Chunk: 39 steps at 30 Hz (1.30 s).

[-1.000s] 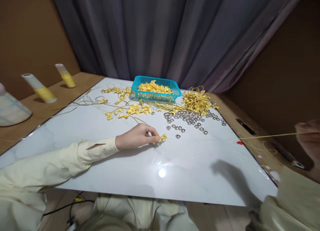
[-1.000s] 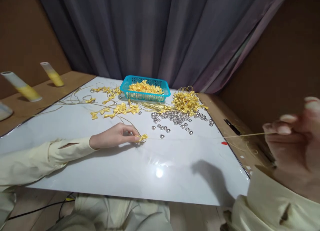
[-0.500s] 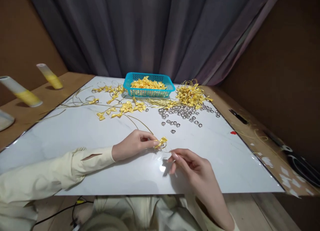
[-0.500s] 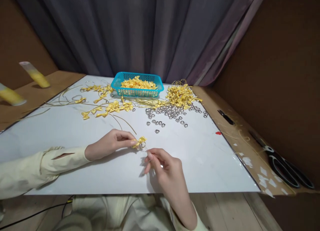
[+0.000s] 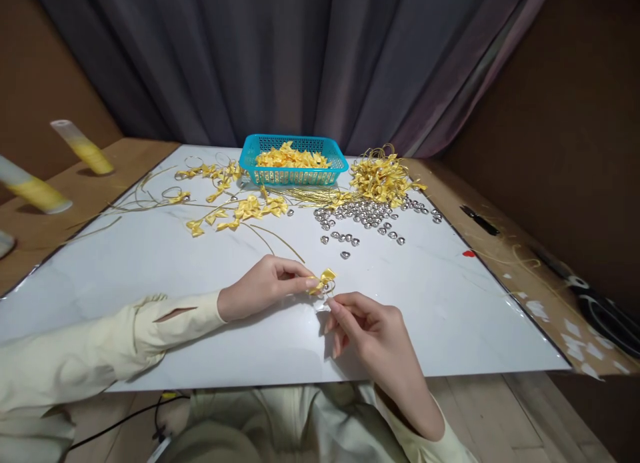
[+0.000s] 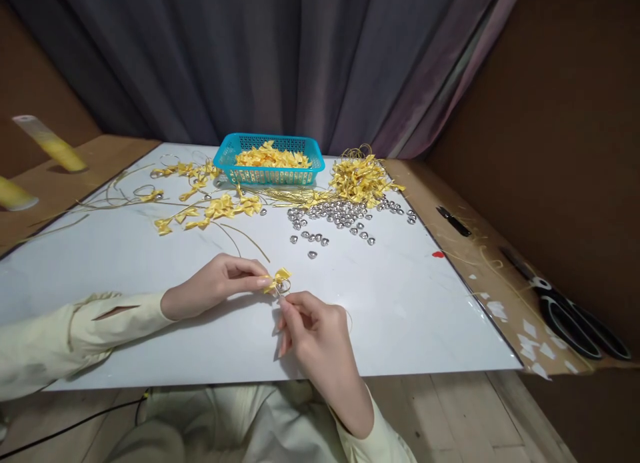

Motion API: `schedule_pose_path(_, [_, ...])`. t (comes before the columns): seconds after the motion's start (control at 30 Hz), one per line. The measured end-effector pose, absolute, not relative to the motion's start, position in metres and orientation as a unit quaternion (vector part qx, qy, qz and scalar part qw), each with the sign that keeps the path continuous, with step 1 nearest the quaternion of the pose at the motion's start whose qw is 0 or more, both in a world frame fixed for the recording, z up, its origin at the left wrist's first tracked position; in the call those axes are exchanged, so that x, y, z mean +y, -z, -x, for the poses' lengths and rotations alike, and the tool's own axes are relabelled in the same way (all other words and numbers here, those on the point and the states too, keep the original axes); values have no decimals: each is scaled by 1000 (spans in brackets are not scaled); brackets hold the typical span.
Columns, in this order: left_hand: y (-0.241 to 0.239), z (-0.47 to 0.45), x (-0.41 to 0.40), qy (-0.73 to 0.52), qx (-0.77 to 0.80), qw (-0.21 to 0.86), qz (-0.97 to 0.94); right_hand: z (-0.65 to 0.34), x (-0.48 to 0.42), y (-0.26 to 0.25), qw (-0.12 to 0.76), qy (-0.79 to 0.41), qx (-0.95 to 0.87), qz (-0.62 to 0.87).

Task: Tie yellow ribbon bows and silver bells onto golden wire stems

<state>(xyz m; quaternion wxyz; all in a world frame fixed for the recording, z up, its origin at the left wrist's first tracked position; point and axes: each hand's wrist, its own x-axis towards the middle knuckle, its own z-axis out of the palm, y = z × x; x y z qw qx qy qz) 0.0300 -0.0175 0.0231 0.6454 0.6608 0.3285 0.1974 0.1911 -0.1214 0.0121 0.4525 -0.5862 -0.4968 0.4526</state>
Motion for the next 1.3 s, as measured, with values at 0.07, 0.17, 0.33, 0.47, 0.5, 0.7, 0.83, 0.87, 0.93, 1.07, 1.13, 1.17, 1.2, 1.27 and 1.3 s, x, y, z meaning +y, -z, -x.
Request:
schedule_pose_path(0.07, [-23, -30, -17, -197, 329, 657, -649, -191, -122, -13, 454, -451, -498, 585])
schedule_pose_path(0.17, [-20, -30, -16, -202, 324, 683, -622, -191, -122, -13, 456, -455, -498, 581])
schedule_pose_path(0.33, [-16, -29, -15, -208, 324, 716, -582, -190, -122, -15, 465, -457, -485, 584])
schedule_pose_path(0.47, [-16, -29, -14, -211, 327, 721, -573, -189, -120, -16, 464, -458, -487, 581])
schedule_pose_path(0.5, [-16, -29, -14, -210, 328, 723, -571, -189, -120, -16, 465, -458, -486, 581])
schedule_pose_path(0.7, [-18, -29, -15, -204, 332, 731, -560, -189, -120, -16, 473, -453, -486, 579])
schedule_pose_path(0.83, [-19, -30, -15, -191, 329, 762, -525, -188, -121, -20, 474, -453, -486, 578])
schedule_pose_path(0.87, [-20, -31, -15, -189, 331, 768, -516, -187, -121, -21, 477, -453, -481, 580])
schedule_pose_path(0.93, [-20, -31, -15, -188, 333, 772, -508, -186, -122, -24, 484, -455, -467, 583])
schedule_pose_path(1.07, [-19, -31, -15, -187, 327, 771, -513, -185, -123, -25, 487, -477, -459, 569])
schedule_pose_path(1.13, [-19, -30, -15, -186, 320, 776, -510, -185, -123, -25, 488, -482, -456, 567])
schedule_pose_path(1.17, [-19, -30, -15, -185, 317, 779, -509, -185, -123, -25, 489, -482, -453, 569])
schedule_pose_path(1.2, [-19, -30, -15, -184, 314, 781, -508, -185, -123, -25, 490, -481, -449, 571])
schedule_pose_path(1.27, [-19, -30, -15, -182, 313, 779, -512, -184, -123, -26, 491, -481, -446, 574])
schedule_pose_path(1.3, [-20, -30, -15, -182, 313, 776, -516, -184, -123, -27, 490, -482, -444, 575])
